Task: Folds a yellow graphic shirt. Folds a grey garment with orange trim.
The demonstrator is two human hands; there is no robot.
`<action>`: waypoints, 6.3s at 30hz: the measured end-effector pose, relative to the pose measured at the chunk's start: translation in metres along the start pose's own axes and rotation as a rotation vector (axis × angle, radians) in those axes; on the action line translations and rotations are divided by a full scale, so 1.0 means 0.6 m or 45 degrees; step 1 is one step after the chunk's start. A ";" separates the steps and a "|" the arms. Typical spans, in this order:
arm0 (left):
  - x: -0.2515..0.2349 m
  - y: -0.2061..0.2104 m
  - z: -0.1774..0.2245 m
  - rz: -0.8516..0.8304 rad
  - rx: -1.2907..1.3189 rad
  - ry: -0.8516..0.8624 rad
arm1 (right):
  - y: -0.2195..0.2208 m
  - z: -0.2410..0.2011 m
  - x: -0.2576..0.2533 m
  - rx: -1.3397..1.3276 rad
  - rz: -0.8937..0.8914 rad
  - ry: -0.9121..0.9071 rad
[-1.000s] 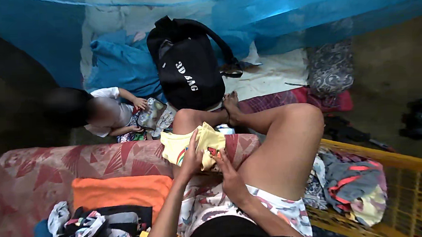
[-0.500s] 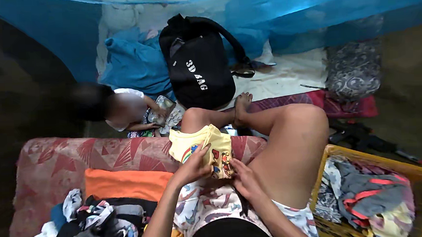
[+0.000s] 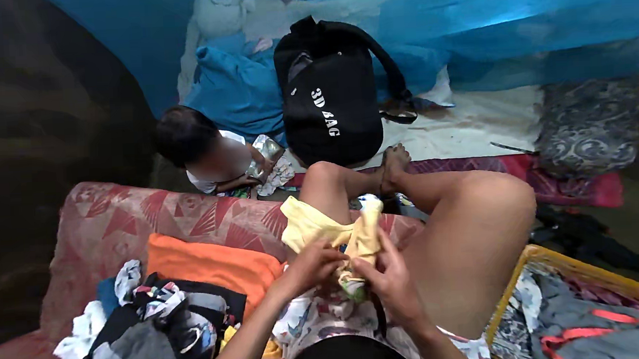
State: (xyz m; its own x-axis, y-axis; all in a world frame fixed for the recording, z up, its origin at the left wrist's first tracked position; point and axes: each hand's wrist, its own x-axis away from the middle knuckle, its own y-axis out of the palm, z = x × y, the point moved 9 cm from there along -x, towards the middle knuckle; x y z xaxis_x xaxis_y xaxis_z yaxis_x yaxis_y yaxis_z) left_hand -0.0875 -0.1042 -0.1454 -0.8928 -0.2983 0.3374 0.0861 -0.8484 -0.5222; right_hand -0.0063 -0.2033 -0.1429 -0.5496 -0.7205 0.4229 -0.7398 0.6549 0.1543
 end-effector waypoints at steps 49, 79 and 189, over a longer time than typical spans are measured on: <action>-0.161 -0.047 0.019 -0.127 -0.488 0.235 | 0.052 0.136 -0.021 0.255 -0.199 0.209; 0.204 -0.126 0.037 0.762 1.280 -0.251 | 0.135 -0.146 0.054 -0.682 -1.224 -0.035; 0.672 0.054 -0.077 1.582 -0.494 -1.447 | 0.108 0.117 -0.115 -0.044 -0.872 0.515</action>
State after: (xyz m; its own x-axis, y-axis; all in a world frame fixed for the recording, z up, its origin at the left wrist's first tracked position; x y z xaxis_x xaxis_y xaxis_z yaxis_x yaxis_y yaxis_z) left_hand -0.4649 -0.2319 -0.0626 0.3682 -0.9205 -0.1307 0.1712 0.2053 -0.9636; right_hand -0.0436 -0.1272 -0.2248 0.2113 -0.8313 0.5141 -0.8461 0.1078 0.5221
